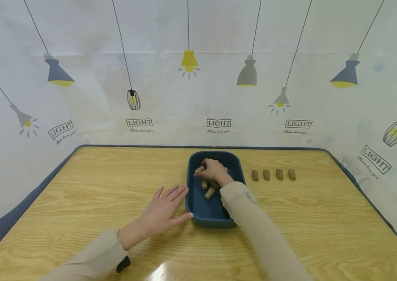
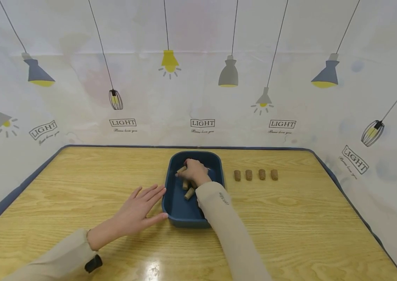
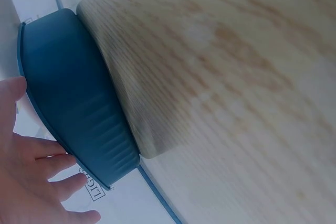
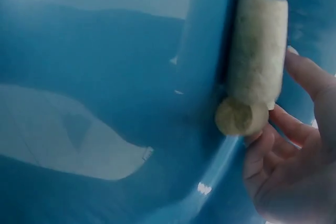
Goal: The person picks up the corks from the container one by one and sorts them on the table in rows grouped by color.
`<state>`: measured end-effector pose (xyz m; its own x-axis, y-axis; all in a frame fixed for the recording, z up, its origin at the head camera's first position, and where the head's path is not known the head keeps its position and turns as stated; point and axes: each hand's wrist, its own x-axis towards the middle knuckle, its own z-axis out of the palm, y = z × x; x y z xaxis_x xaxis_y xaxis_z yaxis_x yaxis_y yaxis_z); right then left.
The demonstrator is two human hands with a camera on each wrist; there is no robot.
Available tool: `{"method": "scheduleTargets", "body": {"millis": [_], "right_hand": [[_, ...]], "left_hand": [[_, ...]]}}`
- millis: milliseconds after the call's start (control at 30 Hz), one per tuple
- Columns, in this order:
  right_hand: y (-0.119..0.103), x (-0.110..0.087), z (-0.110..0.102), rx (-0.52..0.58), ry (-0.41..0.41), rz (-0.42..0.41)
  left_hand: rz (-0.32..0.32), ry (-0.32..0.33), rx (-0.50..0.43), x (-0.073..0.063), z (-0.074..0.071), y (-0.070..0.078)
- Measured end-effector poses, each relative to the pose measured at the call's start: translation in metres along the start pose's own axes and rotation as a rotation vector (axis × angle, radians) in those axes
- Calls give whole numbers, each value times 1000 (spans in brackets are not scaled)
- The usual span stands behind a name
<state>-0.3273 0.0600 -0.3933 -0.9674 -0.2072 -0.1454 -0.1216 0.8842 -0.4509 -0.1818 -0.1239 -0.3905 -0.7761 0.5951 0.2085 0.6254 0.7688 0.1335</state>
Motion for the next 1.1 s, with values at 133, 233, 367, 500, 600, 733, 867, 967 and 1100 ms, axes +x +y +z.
{"method": "scheduleTargets", "body": {"millis": [133, 233, 367, 500, 600, 733, 867, 967, 1100], "right_hand": [[-1, 0, 4, 38, 26, 6], [-1, 1, 6, 37, 44, 7], [0, 3, 7, 11, 52, 10], [-2, 4, 8, -19, 51, 15], [-4, 4, 9, -60, 59, 27], [-6, 5, 9, -93, 70, 42], [-6, 6, 10, -74, 76, 47], [-4, 6, 10, -39, 74, 24], [0, 6, 10, 80, 40, -36]], "left_hand": [[2, 5, 0, 0, 0, 0], [-2, 8, -4, 0, 0, 1], [-4, 10, -8, 0, 0, 1], [0, 10, -2, 0, 0, 0], [1, 7, 6, 0, 0, 1], [-4, 8, 9, 0, 0, 1], [-3, 8, 11, 0, 0, 0], [-1, 6, 11, 0, 0, 0], [0, 9, 8, 0, 1, 0]]}}
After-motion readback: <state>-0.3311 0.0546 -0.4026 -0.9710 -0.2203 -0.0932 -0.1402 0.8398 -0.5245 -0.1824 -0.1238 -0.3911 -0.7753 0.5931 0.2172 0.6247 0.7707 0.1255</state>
